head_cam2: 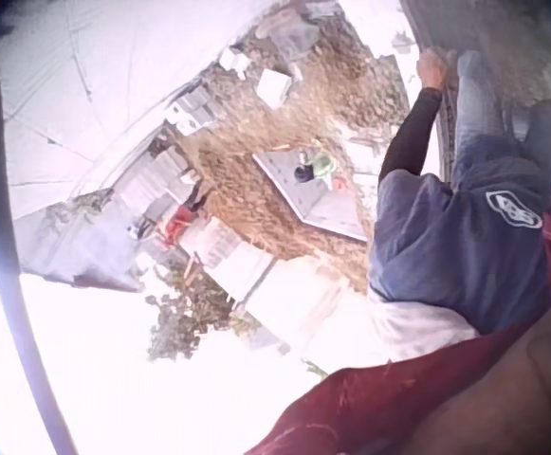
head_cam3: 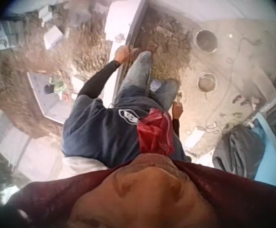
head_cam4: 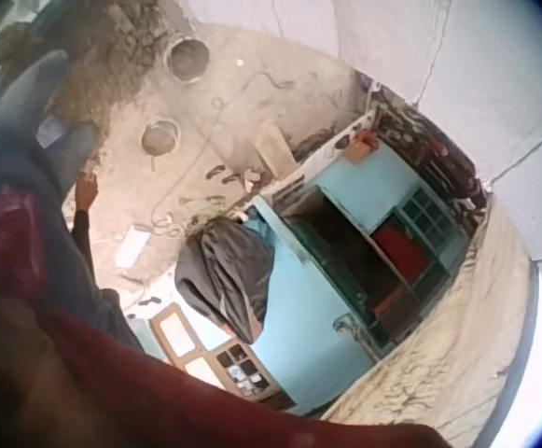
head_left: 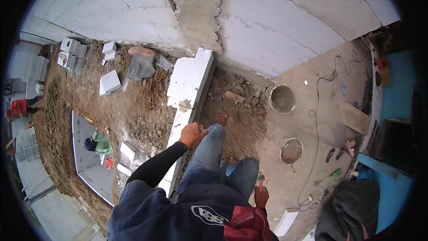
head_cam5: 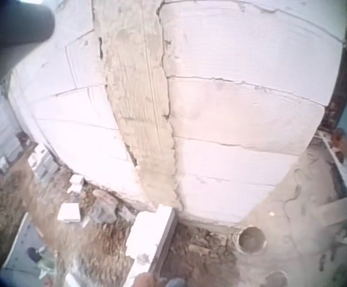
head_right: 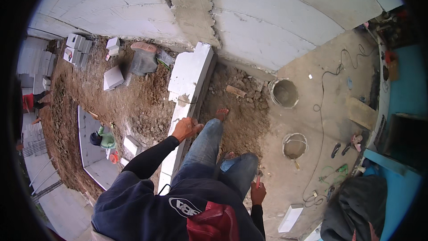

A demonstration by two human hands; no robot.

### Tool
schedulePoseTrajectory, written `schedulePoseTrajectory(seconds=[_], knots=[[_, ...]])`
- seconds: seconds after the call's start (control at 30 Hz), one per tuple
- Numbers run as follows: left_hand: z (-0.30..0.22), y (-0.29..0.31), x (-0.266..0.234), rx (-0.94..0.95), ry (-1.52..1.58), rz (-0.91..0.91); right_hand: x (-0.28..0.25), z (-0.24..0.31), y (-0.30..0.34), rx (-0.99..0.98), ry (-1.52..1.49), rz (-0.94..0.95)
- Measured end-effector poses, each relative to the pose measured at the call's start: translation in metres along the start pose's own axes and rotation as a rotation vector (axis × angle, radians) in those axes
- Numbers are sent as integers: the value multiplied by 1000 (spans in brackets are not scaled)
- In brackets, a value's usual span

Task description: The person hammers nails into a wooden board to secure a guide wire, checks the alignment, and moves lightweight building blocks at a construction site.

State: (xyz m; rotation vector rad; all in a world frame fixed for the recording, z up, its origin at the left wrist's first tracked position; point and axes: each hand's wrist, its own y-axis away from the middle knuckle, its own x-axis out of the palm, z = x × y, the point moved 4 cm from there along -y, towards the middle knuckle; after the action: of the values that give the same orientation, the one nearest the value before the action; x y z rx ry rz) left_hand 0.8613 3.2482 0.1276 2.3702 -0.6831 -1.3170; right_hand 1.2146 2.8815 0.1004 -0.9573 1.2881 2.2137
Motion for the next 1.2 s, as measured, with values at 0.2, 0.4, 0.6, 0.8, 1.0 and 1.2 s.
schedulePoseTrajectory(seconds=[0.2, 0.4, 0.6, 0.8, 1.0, 1.2], knots=[[33, -171, -47, 0, -80, -440, 31, 74, -59, -129, 48, -36], [67, -318, -43, 146, -223, -715, 109, 75, -159, -244, 155, -71], [82, -410, -42, 378, -450, -841, 176, 39, -229, -331, 79, -221], [78, -440, -36, 561, -720, -836, 238, 25, -313, -475, -63, -399], [76, -452, -34, 640, -811, -854, 259, 65, -374, -594, -213, -518], [80, -449, -31, 639, -776, -871, 263, 69, -368, -559, -196, -544]])
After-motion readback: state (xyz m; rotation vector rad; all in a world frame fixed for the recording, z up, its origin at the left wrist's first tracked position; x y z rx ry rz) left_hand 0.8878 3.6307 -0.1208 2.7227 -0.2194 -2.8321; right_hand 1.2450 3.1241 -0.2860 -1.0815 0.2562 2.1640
